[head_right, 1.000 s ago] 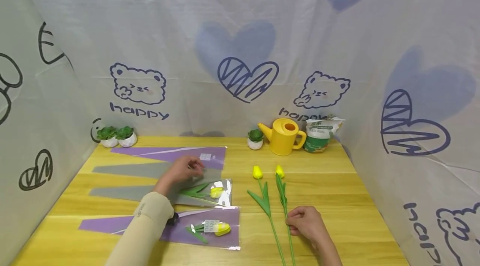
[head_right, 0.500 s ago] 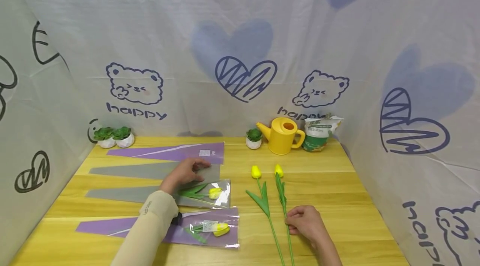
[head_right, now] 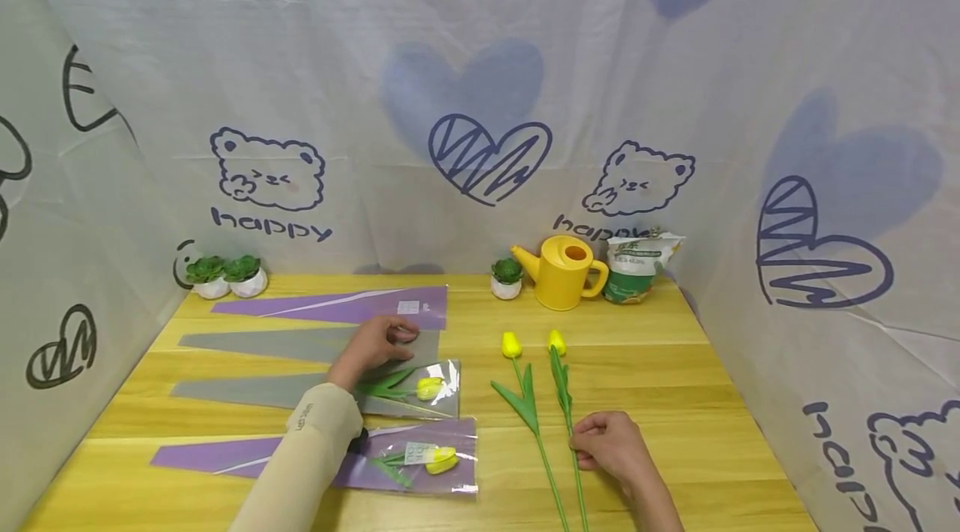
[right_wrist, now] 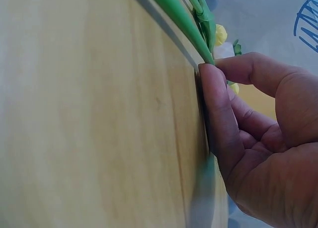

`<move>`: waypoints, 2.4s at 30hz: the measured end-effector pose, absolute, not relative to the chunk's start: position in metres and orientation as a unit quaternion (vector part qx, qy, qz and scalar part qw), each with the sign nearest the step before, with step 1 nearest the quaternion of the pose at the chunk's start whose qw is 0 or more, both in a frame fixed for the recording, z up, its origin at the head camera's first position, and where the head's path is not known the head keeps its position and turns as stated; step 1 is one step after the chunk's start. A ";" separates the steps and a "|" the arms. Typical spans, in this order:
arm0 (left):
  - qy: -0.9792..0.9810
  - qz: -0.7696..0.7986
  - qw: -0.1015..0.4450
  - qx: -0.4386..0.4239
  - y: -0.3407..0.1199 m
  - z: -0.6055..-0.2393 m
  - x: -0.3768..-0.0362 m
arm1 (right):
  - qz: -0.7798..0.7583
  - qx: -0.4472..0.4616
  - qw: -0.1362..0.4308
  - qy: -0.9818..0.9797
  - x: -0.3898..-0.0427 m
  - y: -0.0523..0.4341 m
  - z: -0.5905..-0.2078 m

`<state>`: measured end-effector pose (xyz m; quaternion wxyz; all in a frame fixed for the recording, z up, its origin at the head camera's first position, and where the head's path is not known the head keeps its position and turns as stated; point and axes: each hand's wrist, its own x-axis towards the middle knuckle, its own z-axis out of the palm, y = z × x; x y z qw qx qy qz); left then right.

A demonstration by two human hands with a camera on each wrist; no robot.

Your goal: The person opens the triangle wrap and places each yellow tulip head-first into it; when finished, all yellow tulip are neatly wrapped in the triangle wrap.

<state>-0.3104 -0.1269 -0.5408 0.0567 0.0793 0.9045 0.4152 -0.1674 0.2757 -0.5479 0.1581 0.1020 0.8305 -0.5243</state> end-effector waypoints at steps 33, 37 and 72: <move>0.888 0.458 0.037 0.011 -0.137 -0.549 -0.310 | -0.531 0.096 0.158 0.827 -0.169 0.277 -0.553; 0.889 0.455 0.040 0.021 -0.137 -0.547 -0.310 | -0.528 0.100 0.154 0.829 -0.168 0.276 -0.551; 0.810 0.585 0.040 -0.002 -0.138 -0.542 -0.310 | -0.532 0.099 0.155 0.827 -0.167 0.276 -0.546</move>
